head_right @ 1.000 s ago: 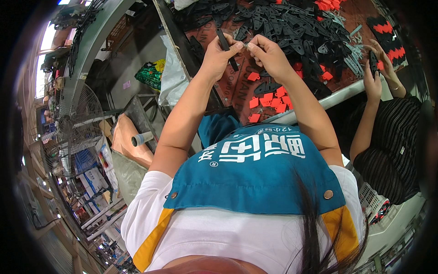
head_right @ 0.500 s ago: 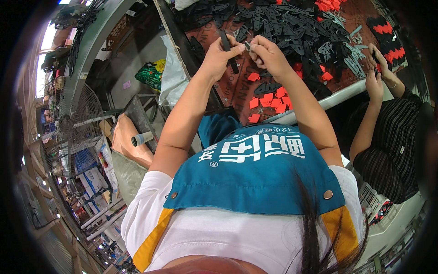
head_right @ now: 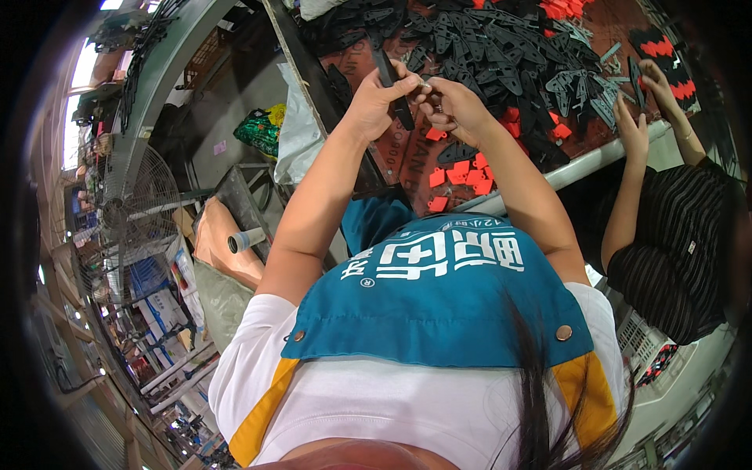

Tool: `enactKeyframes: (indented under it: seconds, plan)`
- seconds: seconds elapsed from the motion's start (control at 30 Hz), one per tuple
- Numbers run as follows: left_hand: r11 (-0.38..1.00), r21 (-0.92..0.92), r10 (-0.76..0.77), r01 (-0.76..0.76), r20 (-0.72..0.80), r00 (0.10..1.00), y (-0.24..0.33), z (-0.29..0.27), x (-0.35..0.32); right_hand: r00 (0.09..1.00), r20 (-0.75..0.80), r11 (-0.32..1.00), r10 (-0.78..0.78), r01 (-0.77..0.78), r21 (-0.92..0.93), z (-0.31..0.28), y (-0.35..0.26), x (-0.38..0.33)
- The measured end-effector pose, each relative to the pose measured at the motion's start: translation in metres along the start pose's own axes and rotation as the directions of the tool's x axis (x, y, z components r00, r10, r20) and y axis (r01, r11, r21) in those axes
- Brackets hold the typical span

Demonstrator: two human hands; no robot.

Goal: The person repeatedly picks up black plastic components and small metal fasteners from a table, inserts the fasteners into the components, and places the assembled units back on the table. The task is performed by hand without visible tools, and the workspace contains piles of both black and red parts.

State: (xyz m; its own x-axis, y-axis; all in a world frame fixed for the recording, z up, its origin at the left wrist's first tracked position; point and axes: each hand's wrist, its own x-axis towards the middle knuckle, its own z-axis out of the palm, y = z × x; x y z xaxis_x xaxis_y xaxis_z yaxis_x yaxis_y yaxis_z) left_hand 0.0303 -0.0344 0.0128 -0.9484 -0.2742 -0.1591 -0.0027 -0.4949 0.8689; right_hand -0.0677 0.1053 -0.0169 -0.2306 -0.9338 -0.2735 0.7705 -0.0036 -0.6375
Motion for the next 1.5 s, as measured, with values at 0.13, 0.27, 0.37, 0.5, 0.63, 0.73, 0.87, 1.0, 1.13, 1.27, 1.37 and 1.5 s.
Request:
enactKeyframes:
  seconds: [0.13, 0.27, 0.37, 0.5, 0.63, 0.73, 0.87, 1.0, 1.13, 1.27, 1.37, 1.5]
  plan:
    - [0.985, 0.173, 0.0, 0.025, -0.143, 0.99, -0.006, -0.003, 0.004, 0.983, -0.148, 0.983, -0.107, 0.083, -0.164, -0.004, 0.0, 0.001]
    - [0.993, 0.111, -0.013, 0.035, -0.196, 0.981, -0.009, -0.008, 0.007, 0.961, -0.148, 0.92, -0.234, 0.17, -0.354, 0.013, -0.002, -0.002]
    - [0.995, 0.069, -0.055, 0.07, -0.206, 0.977, -0.006, -0.004, 0.004, 0.931, -0.129, 0.85, -0.34, 0.246, -0.466, 0.02, -0.003, -0.003]
    - [0.98, 0.08, -0.165, 0.181, -0.169, 0.972, -0.003, -0.008, 0.005, 0.88, -0.173, 0.781, -0.443, 0.284, -0.556, 0.012, 0.001, 0.003]
    - [0.954, -0.094, -0.3, 0.285, -0.235, 0.925, 0.0, -0.005, 0.006, 0.834, -0.159, 0.693, -0.528, 0.315, -0.649, 0.0, 0.007, 0.009]
    - [0.953, -0.217, -0.248, 0.209, -0.174, 0.953, -0.004, -0.012, 0.009, 0.858, -0.097, 0.655, -0.505, 0.307, -0.69, 0.006, 0.004, 0.005]
    - [0.963, -0.195, -0.227, 0.187, -0.211, 0.951, -0.008, -0.013, 0.009, 0.861, -0.136, 0.612, -0.49, 0.229, -0.757, 0.0, 0.005, 0.005]
    - [0.97, -0.126, -0.231, 0.207, -0.228, 0.946, -0.009, -0.012, 0.009, 0.831, -0.175, 0.637, -0.528, 0.251, -0.729, -0.006, 0.009, 0.008]
    - [0.972, -0.128, -0.219, 0.197, -0.196, 0.956, -0.012, -0.013, 0.01, 0.845, -0.18, 0.678, -0.504, 0.258, -0.689, -0.002, 0.009, 0.008]
    - [0.981, -0.101, -0.183, 0.165, -0.204, 0.962, -0.019, -0.016, 0.013, 0.841, -0.244, 0.764, -0.483, 0.268, -0.587, 0.001, 0.013, 0.011]
    - [0.986, -0.041, -0.166, 0.161, -0.19, 0.968, -0.021, -0.018, 0.013, 0.856, -0.302, 0.831, -0.419, 0.227, -0.508, 0.008, 0.012, 0.008]
    - [0.991, -0.013, -0.135, 0.135, -0.188, 0.973, -0.026, -0.021, 0.015, 0.867, -0.303, 0.832, -0.395, 0.199, -0.518, 0.01, 0.006, 0.006]
